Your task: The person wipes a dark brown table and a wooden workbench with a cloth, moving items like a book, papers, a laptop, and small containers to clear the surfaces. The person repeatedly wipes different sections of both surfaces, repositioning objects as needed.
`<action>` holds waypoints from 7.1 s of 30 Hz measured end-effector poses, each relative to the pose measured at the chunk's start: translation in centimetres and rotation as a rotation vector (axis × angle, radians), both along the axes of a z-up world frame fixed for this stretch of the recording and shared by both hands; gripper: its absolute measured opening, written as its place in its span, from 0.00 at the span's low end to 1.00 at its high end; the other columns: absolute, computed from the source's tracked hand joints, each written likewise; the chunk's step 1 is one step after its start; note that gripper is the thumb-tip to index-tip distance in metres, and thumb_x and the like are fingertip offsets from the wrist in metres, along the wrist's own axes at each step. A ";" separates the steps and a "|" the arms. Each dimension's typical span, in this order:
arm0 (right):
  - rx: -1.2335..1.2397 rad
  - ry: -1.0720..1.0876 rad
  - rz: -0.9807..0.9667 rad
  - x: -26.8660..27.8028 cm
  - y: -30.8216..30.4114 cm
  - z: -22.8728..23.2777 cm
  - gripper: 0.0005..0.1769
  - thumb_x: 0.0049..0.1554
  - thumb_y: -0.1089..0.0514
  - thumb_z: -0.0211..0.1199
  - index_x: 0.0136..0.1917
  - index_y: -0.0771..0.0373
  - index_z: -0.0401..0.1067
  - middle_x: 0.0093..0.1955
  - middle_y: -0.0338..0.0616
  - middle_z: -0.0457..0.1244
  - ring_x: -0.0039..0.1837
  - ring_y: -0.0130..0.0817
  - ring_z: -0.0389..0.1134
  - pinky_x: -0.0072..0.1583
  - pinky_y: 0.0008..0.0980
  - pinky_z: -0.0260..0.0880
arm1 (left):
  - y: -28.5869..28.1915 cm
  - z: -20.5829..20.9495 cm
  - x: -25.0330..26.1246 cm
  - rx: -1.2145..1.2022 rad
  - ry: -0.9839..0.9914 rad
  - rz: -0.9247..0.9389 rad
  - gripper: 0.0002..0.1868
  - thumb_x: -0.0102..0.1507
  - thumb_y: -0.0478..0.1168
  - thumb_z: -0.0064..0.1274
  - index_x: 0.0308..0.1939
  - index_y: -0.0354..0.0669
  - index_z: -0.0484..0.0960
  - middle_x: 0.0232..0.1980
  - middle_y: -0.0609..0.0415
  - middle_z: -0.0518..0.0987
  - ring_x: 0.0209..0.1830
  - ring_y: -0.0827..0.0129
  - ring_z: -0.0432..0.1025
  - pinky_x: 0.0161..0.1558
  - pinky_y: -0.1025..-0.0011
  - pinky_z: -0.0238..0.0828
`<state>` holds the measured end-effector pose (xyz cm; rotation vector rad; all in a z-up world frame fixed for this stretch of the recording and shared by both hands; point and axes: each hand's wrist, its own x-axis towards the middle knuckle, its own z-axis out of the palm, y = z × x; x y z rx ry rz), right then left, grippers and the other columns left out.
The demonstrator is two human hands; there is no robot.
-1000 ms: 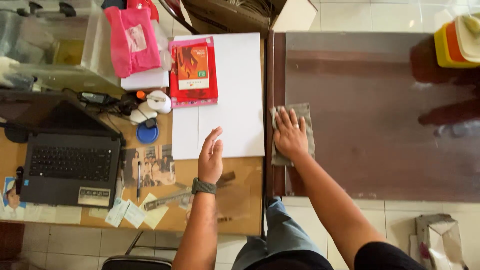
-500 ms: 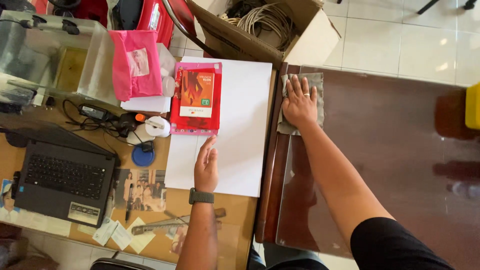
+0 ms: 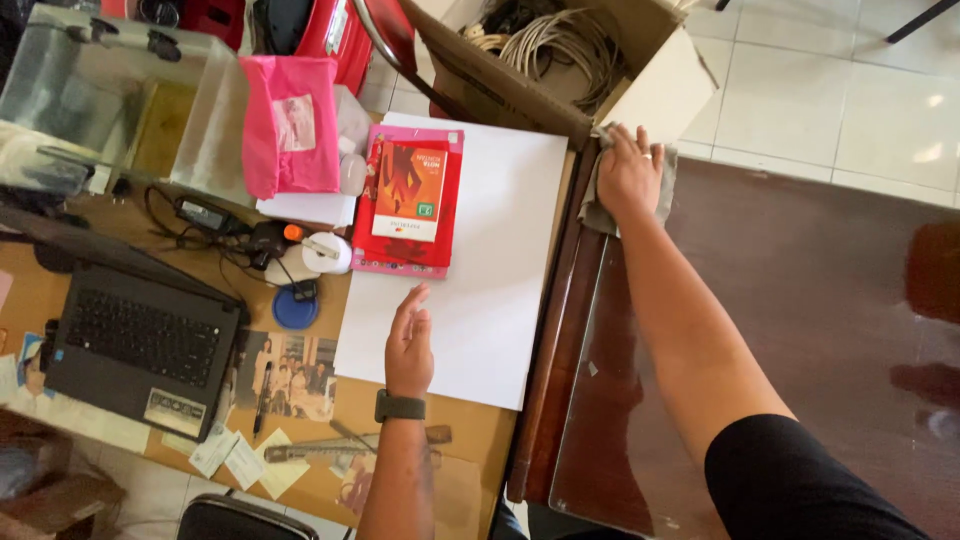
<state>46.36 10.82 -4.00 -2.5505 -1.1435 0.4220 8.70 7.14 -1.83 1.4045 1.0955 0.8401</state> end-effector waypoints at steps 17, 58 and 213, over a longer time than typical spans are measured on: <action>0.001 -0.084 0.191 -10.6 -8.4 -0.9 0.32 0.58 0.46 0.37 0.75 0.51 0.45 0.78 0.45 0.34 0.78 0.38 0.32 0.74 0.43 0.27 | -2.8 0.8 -4.0 0.094 -0.066 -0.054 0.17 0.67 0.39 0.38 0.59 0.37 0.70 0.65 0.50 0.68 0.65 0.67 0.63 0.65 0.70 0.56; 0.492 0.330 -0.365 -28.1 -32.9 1.7 0.13 0.60 0.52 0.49 0.48 0.64 0.65 0.42 0.54 0.62 0.45 0.44 0.63 0.49 0.39 0.63 | -10.3 -2.7 -18.2 0.488 0.870 -0.493 0.24 0.55 0.45 0.55 0.55 0.47 0.73 0.58 0.52 0.70 0.60 0.55 0.60 0.60 0.55 0.53; 0.948 1.509 -0.353 -13.4 -36.0 5.9 0.04 0.59 0.60 0.52 0.47 0.60 0.61 0.46 0.40 0.60 0.48 0.30 0.62 0.51 0.32 0.65 | -19.9 5.1 11.9 0.072 0.138 -0.769 0.38 0.56 0.52 0.55 0.65 0.40 0.60 0.60 0.42 0.72 0.58 0.58 0.69 0.56 0.65 0.65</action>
